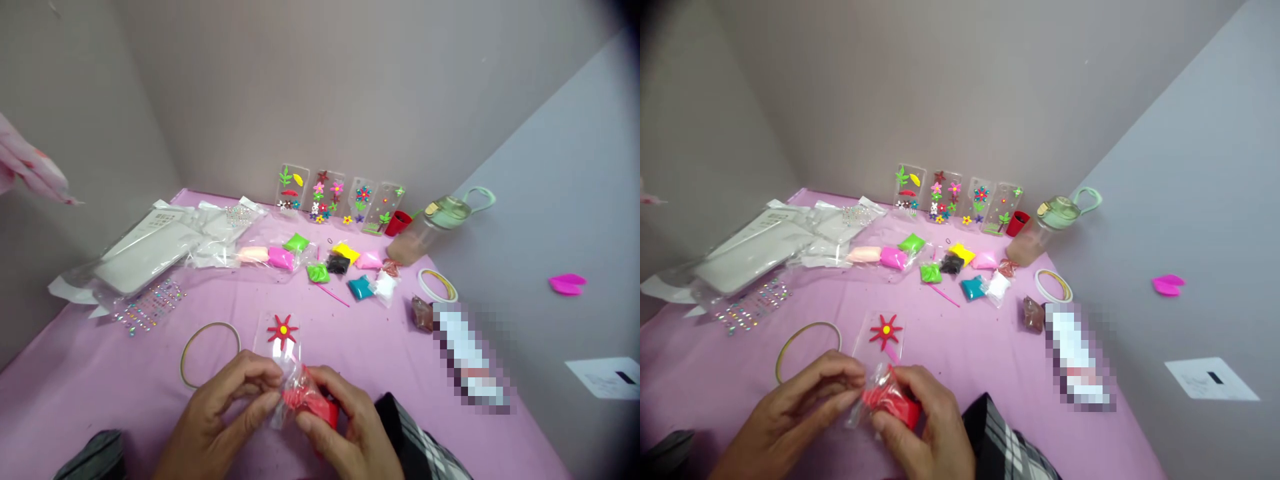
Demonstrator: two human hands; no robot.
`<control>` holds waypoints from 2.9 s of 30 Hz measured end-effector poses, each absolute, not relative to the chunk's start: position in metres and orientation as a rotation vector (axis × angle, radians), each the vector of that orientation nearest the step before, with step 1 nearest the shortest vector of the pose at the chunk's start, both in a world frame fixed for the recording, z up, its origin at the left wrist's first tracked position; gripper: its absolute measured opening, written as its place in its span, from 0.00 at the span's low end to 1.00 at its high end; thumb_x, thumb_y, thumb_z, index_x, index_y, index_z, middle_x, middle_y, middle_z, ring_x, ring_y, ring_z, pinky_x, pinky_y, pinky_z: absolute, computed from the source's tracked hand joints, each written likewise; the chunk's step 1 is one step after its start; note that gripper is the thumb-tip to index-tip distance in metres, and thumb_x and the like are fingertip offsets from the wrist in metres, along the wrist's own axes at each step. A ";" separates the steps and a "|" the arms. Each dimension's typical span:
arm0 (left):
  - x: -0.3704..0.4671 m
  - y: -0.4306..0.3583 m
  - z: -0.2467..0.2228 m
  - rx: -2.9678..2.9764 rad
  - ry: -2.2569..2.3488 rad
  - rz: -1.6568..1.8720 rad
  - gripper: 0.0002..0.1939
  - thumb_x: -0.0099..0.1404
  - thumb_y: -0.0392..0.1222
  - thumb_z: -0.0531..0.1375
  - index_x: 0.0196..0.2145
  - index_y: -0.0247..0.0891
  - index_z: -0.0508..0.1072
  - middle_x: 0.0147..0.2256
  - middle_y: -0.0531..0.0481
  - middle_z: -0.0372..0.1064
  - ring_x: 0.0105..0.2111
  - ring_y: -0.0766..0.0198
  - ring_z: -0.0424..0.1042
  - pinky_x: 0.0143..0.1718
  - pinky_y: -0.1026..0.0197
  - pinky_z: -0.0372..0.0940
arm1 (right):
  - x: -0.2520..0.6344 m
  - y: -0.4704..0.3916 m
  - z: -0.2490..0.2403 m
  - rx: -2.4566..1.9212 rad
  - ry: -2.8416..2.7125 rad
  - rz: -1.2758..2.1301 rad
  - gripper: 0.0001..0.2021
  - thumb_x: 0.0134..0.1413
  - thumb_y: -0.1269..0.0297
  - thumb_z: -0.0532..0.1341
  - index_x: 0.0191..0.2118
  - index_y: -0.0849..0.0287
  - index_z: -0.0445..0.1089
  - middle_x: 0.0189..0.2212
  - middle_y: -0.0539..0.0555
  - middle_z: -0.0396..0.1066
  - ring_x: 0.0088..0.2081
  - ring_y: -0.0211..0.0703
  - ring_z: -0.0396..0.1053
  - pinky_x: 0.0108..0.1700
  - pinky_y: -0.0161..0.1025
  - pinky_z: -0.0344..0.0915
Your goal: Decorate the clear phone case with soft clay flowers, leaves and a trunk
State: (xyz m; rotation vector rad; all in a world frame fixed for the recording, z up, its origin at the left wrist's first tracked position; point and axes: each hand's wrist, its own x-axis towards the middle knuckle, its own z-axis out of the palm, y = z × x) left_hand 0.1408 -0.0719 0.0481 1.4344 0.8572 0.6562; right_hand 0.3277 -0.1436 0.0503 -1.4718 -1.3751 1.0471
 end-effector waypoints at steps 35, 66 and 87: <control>0.140 -0.072 0.050 1.711 0.647 0.506 0.10 0.69 0.44 0.59 0.45 0.55 0.79 0.35 0.53 0.71 0.35 0.63 0.73 0.38 0.64 0.67 | 0.328 -0.146 0.045 -1.319 -1.856 0.739 0.25 0.68 0.44 0.44 0.54 0.56 0.65 0.34 0.56 0.72 0.35 0.45 0.70 0.35 0.38 0.69; 0.143 -0.076 0.047 1.648 0.723 0.579 0.06 0.69 0.38 0.59 0.40 0.48 0.75 0.38 0.56 0.73 0.39 0.67 0.74 0.42 0.69 0.69 | 0.329 -0.154 0.046 -1.453 -1.674 0.794 0.18 0.68 0.56 0.55 0.60 0.51 0.63 0.49 0.54 0.75 0.48 0.41 0.75 0.51 0.31 0.71; 0.146 -0.076 0.052 1.492 0.729 0.460 0.04 0.58 0.32 0.60 0.28 0.40 0.71 0.28 0.56 0.69 0.29 0.68 0.70 0.31 0.68 0.64 | 0.330 -0.150 0.052 -1.391 -1.498 1.161 0.21 0.65 0.50 0.55 0.59 0.53 0.66 0.38 0.53 0.77 0.37 0.43 0.75 0.42 0.37 0.73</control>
